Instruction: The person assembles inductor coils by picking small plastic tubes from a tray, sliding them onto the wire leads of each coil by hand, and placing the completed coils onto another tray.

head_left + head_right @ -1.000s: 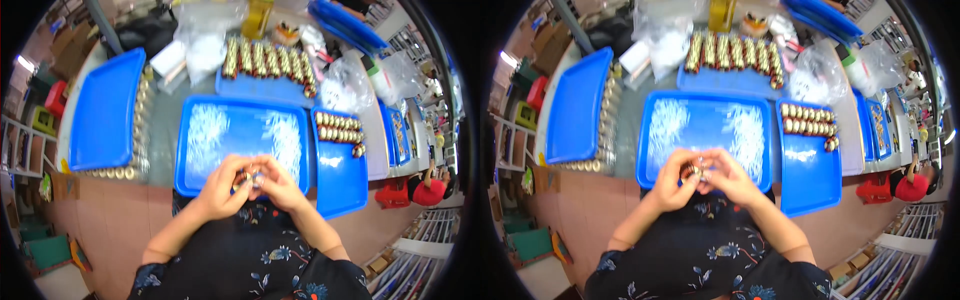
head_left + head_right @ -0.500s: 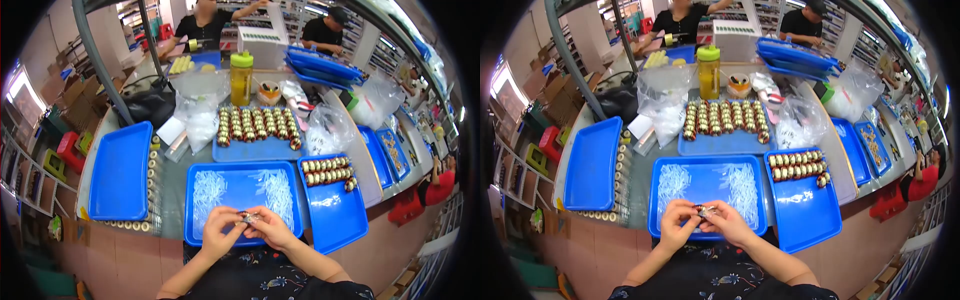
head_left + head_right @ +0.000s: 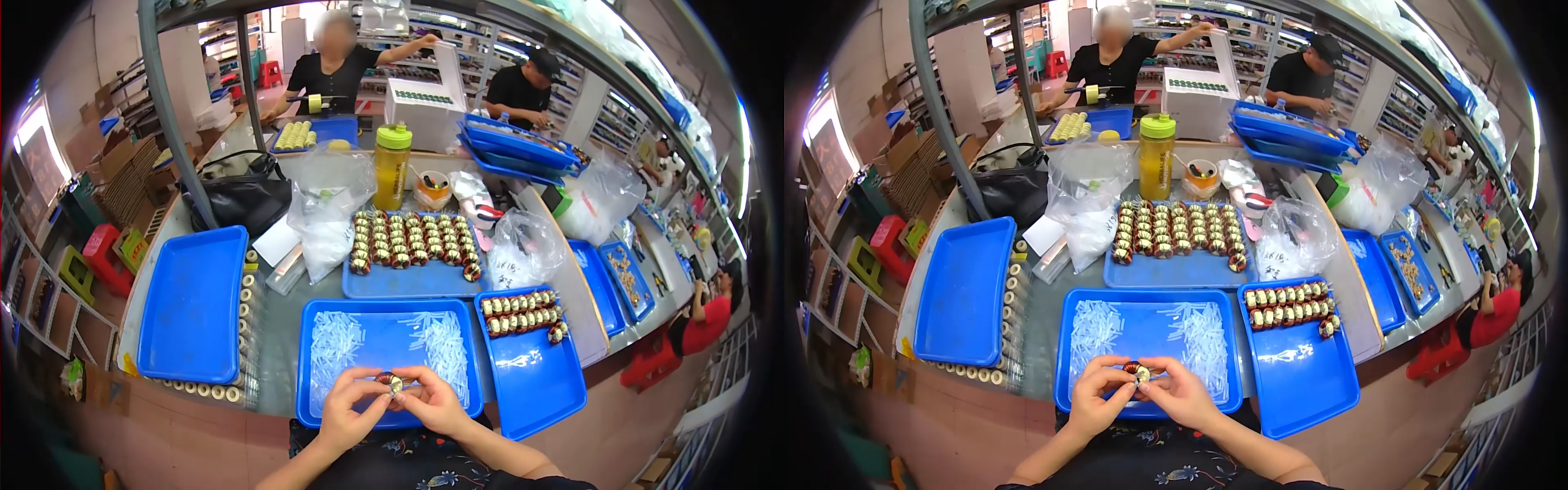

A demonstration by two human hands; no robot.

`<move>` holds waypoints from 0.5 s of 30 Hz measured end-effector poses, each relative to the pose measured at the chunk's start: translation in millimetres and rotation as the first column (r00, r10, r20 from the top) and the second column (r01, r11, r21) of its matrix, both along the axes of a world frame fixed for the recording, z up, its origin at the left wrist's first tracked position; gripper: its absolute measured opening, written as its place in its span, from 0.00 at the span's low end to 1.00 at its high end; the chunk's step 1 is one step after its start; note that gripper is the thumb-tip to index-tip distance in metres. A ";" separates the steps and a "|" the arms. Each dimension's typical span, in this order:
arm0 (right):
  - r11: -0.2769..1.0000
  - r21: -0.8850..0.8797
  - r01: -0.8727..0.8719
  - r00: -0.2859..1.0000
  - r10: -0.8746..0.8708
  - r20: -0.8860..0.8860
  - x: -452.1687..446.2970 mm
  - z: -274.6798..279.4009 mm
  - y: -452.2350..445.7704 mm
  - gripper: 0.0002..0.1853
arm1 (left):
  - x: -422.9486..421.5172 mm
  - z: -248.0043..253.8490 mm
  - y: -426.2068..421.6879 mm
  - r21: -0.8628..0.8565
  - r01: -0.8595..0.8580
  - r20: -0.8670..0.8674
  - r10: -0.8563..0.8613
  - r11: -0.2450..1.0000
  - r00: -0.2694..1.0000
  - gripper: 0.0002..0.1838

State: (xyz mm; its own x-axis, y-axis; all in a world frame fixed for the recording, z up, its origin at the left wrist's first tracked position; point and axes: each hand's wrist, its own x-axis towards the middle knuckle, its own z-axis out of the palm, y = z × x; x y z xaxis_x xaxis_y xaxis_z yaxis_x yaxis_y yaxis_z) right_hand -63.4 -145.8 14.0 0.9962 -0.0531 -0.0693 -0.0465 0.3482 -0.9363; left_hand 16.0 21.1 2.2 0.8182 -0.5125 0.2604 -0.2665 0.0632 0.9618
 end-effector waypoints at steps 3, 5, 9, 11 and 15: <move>1.000 -0.022 -0.020 1.000 0.020 -0.007 2.1 3.8 2.0 0.21 | 6.1 0.9 6.7 0.031 0.066 0.010 -0.067 0.997 0.998 0.07; 1.000 -0.020 -0.024 1.000 0.024 -0.005 3.3 2.0 2.8 0.22 | 9.6 2.4 10.9 0.058 0.108 0.035 -0.111 0.992 0.993 0.07; 0.999 -0.033 -0.032 0.999 0.031 -0.019 5.7 -5.6 2.1 0.22 | 13.9 7.5 14.7 0.059 0.130 0.049 -0.133 0.990 0.990 0.08; 0.999 -0.019 -0.039 0.999 0.039 -0.015 6.8 -8.6 1.7 0.22 | 16.9 7.4 15.6 0.071 0.125 0.088 -0.131 0.990 0.987 0.08; 0.999 -0.018 -0.043 0.999 0.042 -0.025 9.3 -9.9 0.8 0.22 | 20.9 4.3 15.1 0.095 0.109 0.150 -0.123 0.989 0.981 0.09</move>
State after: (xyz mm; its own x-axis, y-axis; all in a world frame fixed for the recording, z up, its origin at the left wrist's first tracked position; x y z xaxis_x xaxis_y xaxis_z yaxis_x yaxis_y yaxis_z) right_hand -54.1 -145.0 4.1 0.9956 -0.0123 -0.0931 -0.0840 0.3277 -0.9410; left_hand 36.9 36.2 6.5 0.7050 -0.6277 0.3302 -0.4087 0.0211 0.9124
